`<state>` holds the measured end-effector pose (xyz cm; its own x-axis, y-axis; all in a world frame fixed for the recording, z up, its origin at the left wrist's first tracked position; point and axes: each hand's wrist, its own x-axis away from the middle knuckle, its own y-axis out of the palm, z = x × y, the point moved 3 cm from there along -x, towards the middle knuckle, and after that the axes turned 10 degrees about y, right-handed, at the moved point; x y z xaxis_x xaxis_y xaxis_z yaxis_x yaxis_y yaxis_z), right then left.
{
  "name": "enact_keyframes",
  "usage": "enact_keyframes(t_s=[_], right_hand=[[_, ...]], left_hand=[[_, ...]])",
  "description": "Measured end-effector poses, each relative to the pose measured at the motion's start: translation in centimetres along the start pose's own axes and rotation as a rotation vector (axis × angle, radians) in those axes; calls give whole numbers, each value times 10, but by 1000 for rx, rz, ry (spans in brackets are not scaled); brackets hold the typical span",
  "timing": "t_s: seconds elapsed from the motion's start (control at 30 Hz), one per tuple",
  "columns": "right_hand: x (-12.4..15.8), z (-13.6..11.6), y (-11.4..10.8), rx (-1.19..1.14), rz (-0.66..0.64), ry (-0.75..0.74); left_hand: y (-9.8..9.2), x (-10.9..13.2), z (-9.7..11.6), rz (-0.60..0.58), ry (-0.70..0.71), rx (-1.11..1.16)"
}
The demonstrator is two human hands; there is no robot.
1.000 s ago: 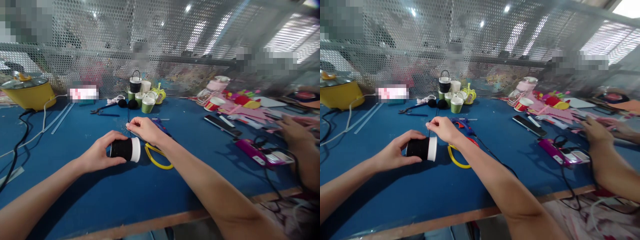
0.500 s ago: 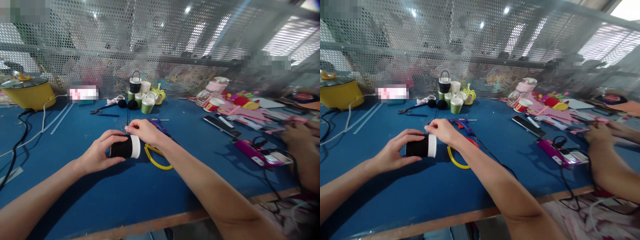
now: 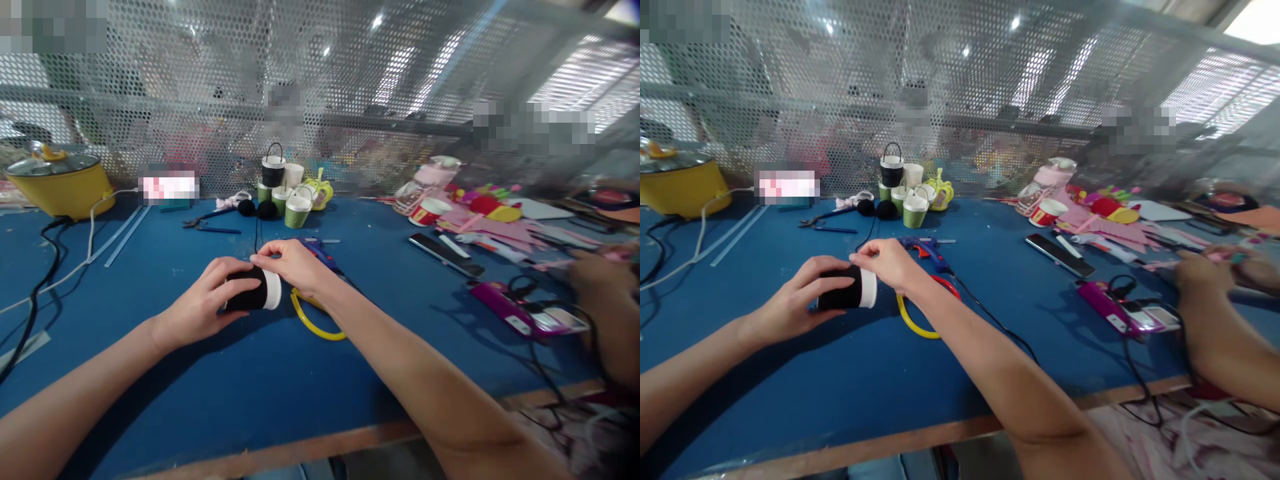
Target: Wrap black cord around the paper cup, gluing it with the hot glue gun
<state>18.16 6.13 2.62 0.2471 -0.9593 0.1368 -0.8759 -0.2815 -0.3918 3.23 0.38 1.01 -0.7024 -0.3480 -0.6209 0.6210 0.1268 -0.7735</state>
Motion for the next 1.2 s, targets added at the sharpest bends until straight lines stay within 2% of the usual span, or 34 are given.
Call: enact_keyframes(t_s=[0.07,0.17,0.3,0.4,0.6,0.77,0.87,1.1,1.2], right_hand=[[-2,2,1,-58,36,-21],[-3,6,3,-53,89,-29],[0,6,7,51,172,-139],[4,2,9,142,232,-245],[5,-4,4,196,159,-283],[2,-3,-2,107,145,-228],[1,-3,-2,81,119,-200],[1,-2,0,26,28,-149],[1,-2,0,13,6,-118]], left_hand=[[2,2,-4,9,-69,8],[4,7,-13,32,-258,65],[11,11,-22,34,-548,351],[13,11,-23,74,-645,472],[8,7,-19,118,-557,399],[8,5,-11,78,-427,353],[7,5,-8,94,-369,347],[4,2,-6,81,-265,295],[3,1,-5,36,-239,262]])
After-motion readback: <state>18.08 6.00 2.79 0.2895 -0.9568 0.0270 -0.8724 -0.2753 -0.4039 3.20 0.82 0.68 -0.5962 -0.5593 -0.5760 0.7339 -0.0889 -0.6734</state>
